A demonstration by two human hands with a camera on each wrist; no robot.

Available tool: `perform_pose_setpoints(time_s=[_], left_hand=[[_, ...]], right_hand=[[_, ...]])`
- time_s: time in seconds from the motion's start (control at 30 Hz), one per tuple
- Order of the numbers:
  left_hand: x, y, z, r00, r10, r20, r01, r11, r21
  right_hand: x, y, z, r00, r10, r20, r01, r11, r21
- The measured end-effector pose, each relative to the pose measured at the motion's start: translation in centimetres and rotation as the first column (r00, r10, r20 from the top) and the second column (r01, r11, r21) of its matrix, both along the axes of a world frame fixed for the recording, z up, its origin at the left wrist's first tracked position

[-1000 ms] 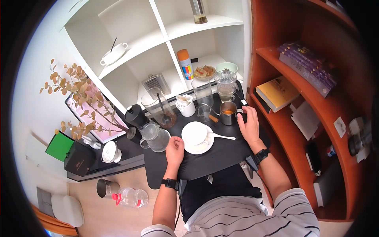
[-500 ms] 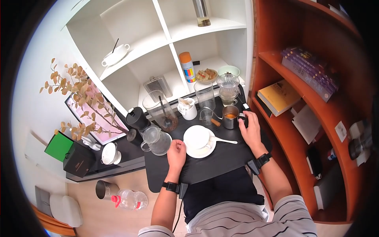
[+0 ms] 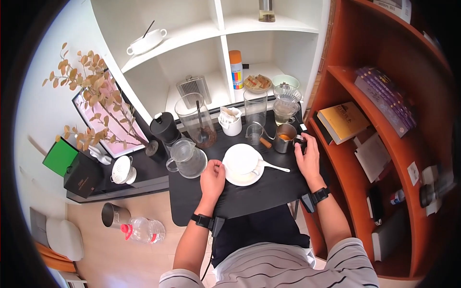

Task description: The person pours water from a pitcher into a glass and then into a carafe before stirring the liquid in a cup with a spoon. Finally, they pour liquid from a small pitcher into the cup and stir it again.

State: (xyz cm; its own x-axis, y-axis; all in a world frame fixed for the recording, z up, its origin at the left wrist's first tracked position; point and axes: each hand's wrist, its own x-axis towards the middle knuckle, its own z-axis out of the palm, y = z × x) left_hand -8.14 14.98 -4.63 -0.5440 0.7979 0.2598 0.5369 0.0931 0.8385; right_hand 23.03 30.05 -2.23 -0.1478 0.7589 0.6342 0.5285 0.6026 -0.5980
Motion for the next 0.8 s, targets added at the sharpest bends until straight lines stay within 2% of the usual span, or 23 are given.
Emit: perform_pose_setpoints(time_s=[0.13, 0.2, 0.23, 0.3, 0.43, 0.57, 0.73, 0.8], left_hand=[[-0.2, 0.0, -0.2, 1.0, -0.003, -0.008, 0.003, 1.0, 0.019], [-0.1, -0.2, 0.1, 0.999, -0.013, -0.036, 0.014, 1.0, 0.023], [-0.2, -0.2, 0.1, 0.999, -0.013, -0.031, 0.013, 1.0, 0.002], [-0.2, -0.1, -0.1, 1.0, -0.014, -0.027, 0.014, 1.0, 0.009], [-0.4, -0.3, 0.3, 0.999, -0.033, 0.014, 0.034, 0.999, -0.041], [-1.1, 0.2, 1.0, 0.994, -0.087, 0.068, 0.094, 0.99, -0.109], [-1.6, 1.2, 1.1, 0.984, -0.141, 0.106, 0.152, 0.983, -0.107], [-1.9, 1.7, 0.7, 0.986, -0.164, 0.031, 0.167, 0.98, -0.109]], right_hand=[[0.0, 0.3, -0.5, 1.0, -0.013, -0.008, 0.013, 1.0, -0.026], [-0.3, -0.1, 0.2, 0.999, -0.042, -0.028, 0.037, 0.987, -0.155], [-0.3, 0.0, -0.1, 1.0, -0.029, -0.01, 0.027, 0.986, -0.162], [-0.2, 0.4, -0.4, 0.992, -0.037, -0.124, 0.012, 0.981, -0.194], [0.1, 1.2, -1.3, 0.987, -0.013, -0.162, -0.004, 0.995, -0.101], [0.2, 1.3, -1.2, 0.988, 0.02, -0.151, -0.036, 0.994, -0.103], [0.1, 2.3, -1.6, 0.95, 0.059, -0.308, -0.134, 0.964, -0.23], [0.2, 2.7, -1.7, 0.943, 0.074, -0.326, -0.159, 0.957, -0.242]])
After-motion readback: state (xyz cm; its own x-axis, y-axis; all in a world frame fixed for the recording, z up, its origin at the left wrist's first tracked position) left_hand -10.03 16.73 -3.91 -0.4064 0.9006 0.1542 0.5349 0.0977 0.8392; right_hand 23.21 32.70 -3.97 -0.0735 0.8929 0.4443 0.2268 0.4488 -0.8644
